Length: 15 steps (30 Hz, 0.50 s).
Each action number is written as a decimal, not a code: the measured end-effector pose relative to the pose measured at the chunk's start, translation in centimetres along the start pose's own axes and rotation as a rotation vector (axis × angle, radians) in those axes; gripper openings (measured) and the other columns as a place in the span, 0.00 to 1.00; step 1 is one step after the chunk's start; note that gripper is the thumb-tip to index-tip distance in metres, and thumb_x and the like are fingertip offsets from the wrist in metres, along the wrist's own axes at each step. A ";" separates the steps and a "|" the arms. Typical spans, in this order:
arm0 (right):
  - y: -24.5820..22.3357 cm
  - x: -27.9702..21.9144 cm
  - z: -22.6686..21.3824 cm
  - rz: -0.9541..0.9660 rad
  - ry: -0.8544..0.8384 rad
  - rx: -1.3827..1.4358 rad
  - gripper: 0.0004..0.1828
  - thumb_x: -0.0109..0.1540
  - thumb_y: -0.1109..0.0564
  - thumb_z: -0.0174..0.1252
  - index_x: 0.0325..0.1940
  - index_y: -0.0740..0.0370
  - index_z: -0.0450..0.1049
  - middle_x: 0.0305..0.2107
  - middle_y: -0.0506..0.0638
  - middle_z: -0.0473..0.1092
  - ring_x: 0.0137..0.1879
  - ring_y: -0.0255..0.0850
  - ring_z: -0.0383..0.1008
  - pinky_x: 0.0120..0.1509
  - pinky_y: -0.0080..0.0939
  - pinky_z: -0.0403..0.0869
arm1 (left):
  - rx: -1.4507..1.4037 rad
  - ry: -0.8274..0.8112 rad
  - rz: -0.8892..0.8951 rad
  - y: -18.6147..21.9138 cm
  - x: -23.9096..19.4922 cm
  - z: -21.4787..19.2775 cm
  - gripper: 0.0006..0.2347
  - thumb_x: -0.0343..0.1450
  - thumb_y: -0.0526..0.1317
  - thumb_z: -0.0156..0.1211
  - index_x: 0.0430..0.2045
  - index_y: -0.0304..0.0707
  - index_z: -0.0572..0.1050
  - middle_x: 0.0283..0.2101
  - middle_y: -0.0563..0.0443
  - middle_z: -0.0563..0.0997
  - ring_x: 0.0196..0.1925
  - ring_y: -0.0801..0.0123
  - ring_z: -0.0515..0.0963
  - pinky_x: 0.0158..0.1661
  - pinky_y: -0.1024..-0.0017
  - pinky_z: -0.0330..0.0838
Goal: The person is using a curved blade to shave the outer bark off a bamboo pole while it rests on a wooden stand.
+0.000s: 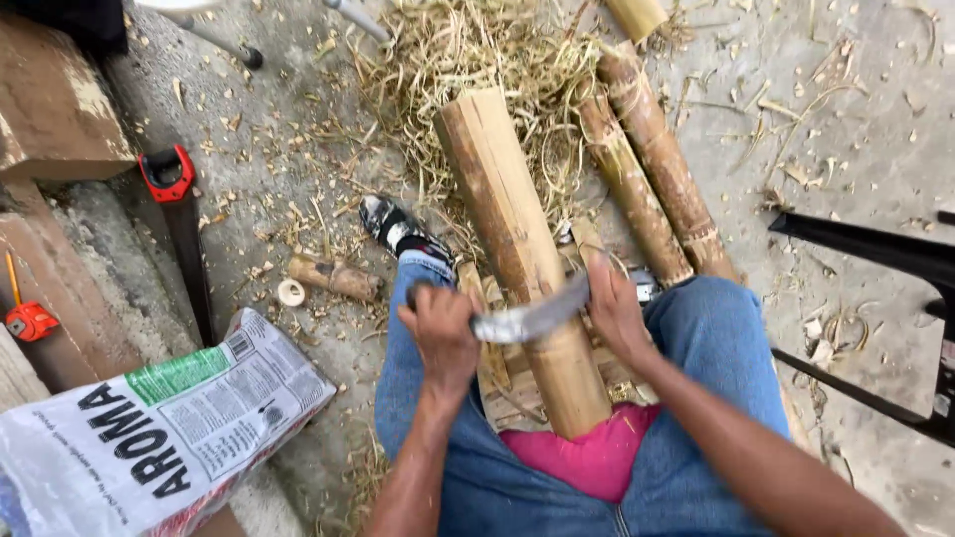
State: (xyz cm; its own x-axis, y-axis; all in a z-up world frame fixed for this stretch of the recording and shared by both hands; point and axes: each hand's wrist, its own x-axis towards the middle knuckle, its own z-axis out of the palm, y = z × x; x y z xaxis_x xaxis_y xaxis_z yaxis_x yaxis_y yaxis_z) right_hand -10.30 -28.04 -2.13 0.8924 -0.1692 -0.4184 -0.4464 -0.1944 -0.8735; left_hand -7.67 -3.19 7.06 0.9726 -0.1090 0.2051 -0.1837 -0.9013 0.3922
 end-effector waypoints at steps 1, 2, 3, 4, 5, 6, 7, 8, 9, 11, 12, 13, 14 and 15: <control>0.9 -0.3 0.0 -0.014 0.005 0.003 0.26 0.73 0.44 0.43 0.28 0.64 0.66 0.19 0.44 0.59 0.29 0.30 0.57 0.28 0.42 0.59 | 0.001 0.013 0.008 0.1 -0.3 0.2 0.09 0.70 0.38 0.66 0.20 0.43 0.73 0.27 0.54 0.74 0.39 0.59 0.70 0.45 0.54 0.55; 1.8 -1.3 0.0 0.011 0.047 -0.049 0.28 0.74 0.45 0.44 0.25 0.65 0.63 0.18 0.45 0.57 0.28 0.31 0.55 0.27 0.43 0.58 | -0.002 -0.001 -0.005 0.4 -1.1 0.1 0.10 0.70 0.38 0.66 0.18 0.42 0.72 0.26 0.53 0.73 0.38 0.59 0.71 0.43 0.54 0.55; 2.8 -2.4 0.0 0.036 0.089 -0.101 0.31 0.74 0.45 0.45 0.22 0.66 0.60 0.16 0.47 0.55 0.26 0.32 0.53 0.27 0.43 0.56 | -0.005 -0.016 -0.018 0.7 -1.9 -0.1 0.12 0.70 0.37 0.67 0.17 0.42 0.70 0.24 0.53 0.71 0.36 0.59 0.71 0.42 0.54 0.55; 2.5 -1.9 0.3 0.038 0.084 -0.098 0.31 0.74 0.45 0.45 0.22 0.66 0.60 0.16 0.47 0.55 0.26 0.32 0.53 0.27 0.43 0.56 | 0.000 -0.018 -0.020 0.5 -1.5 0.0 0.12 0.70 0.37 0.67 0.17 0.42 0.70 0.24 0.53 0.71 0.36 0.59 0.71 0.42 0.54 0.55; 2.2 -1.5 0.7 0.026 0.097 -0.082 0.31 0.75 0.45 0.44 0.22 0.67 0.60 0.16 0.47 0.54 0.25 0.34 0.52 0.27 0.44 0.55 | 0.012 -0.006 -0.011 0.2 -1.0 0.0 0.12 0.70 0.36 0.67 0.17 0.42 0.70 0.25 0.52 0.71 0.36 0.59 0.71 0.42 0.55 0.55; 1.8 -0.4 1.0 0.005 0.118 -0.065 0.32 0.75 0.45 0.44 0.22 0.67 0.60 0.15 0.47 0.54 0.25 0.35 0.50 0.27 0.45 0.54 | 0.020 0.013 0.006 -0.1 -0.1 0.4 0.12 0.70 0.35 0.67 0.17 0.41 0.69 0.25 0.52 0.71 0.36 0.59 0.71 0.43 0.55 0.55; 1.2 1.0 1.5 -0.002 0.123 -0.063 0.32 0.75 0.45 0.44 0.22 0.67 0.60 0.15 0.47 0.54 0.25 0.35 0.50 0.27 0.45 0.54 | 0.019 0.020 0.012 -0.7 0.9 0.7 0.12 0.70 0.35 0.67 0.17 0.41 0.69 0.25 0.52 0.71 0.36 0.59 0.71 0.43 0.55 0.55; 0.9 1.8 1.8 -0.044 0.117 -0.005 0.31 0.75 0.45 0.43 0.22 0.66 0.61 0.16 0.46 0.56 0.25 0.34 0.53 0.27 0.45 0.56 | 0.031 0.023 0.023 -1.1 1.5 0.8 0.12 0.69 0.36 0.67 0.17 0.41 0.69 0.25 0.52 0.71 0.37 0.59 0.71 0.43 0.55 0.55; 0.5 2.7 2.2 -0.085 0.110 0.052 0.31 0.75 0.44 0.42 0.22 0.65 0.61 0.17 0.44 0.58 0.25 0.34 0.55 0.26 0.44 0.57 | 0.042 0.027 0.034 -1.5 2.0 1.1 0.11 0.69 0.36 0.66 0.17 0.41 0.69 0.25 0.52 0.71 0.38 0.58 0.72 0.43 0.55 0.56; -0.5 6.2 3.5 -0.047 0.081 0.061 0.32 0.75 0.43 0.41 0.21 0.62 0.60 0.17 0.45 0.57 0.23 0.35 0.53 0.25 0.44 0.55 | 0.080 0.048 0.035 -3.9 4.0 2.6 0.12 0.72 0.38 0.66 0.18 0.43 0.71 0.25 0.53 0.72 0.38 0.60 0.70 0.43 0.57 0.55; -1.1 8.4 4.1 -0.031 0.041 0.070 0.33 0.75 0.41 0.40 0.20 0.59 0.59 0.17 0.45 0.57 0.22 0.36 0.52 0.24 0.44 0.53 | 0.125 0.090 0.030 -5.0 5.1 3.5 0.13 0.74 0.40 0.65 0.19 0.44 0.72 0.25 0.54 0.73 0.38 0.61 0.69 0.42 0.59 0.54; -3.0 10.3 4.7 -0.026 0.037 0.068 0.33 0.75 0.41 0.40 0.20 0.59 0.59 0.17 0.45 0.57 0.22 0.36 0.52 0.24 0.44 0.53 | 0.126 0.085 0.025 -6.1 6.6 4.2 0.13 0.74 0.40 0.65 0.19 0.44 0.72 0.25 0.54 0.73 0.38 0.61 0.69 0.42 0.59 0.54; -5.0 12.3 5.4 -0.070 0.028 0.100 0.32 0.73 0.37 0.39 0.20 0.56 0.63 0.18 0.45 0.62 0.22 0.35 0.58 0.24 0.43 0.59 | 0.142 0.102 0.018 -7.3 8.2 4.9 0.14 0.77 0.42 0.64 0.19 0.45 0.73 0.25 0.54 0.74 0.38 0.63 0.68 0.43 0.61 0.55; -7.0 14.3 6.1 -0.113 0.018 0.132 0.33 0.71 0.34 0.38 0.21 0.53 0.68 0.19 0.44 0.67 0.23 0.34 0.64 0.25 0.41 0.64 | 0.159 0.118 0.011 -8.5 9.7 5.6 0.15 0.79 0.44 0.63 0.20 0.47 0.73 0.25 0.55 0.74 0.38 0.64 0.67 0.44 0.62 0.55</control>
State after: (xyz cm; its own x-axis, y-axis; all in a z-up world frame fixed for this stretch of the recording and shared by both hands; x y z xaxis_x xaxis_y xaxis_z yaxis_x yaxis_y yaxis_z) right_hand 5.96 -23.17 -3.55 0.9346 -0.1707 -0.3120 -0.3295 -0.0850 -0.9403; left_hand 4.11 1.12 0.69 0.9455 -0.0780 0.3160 -0.1607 -0.9562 0.2448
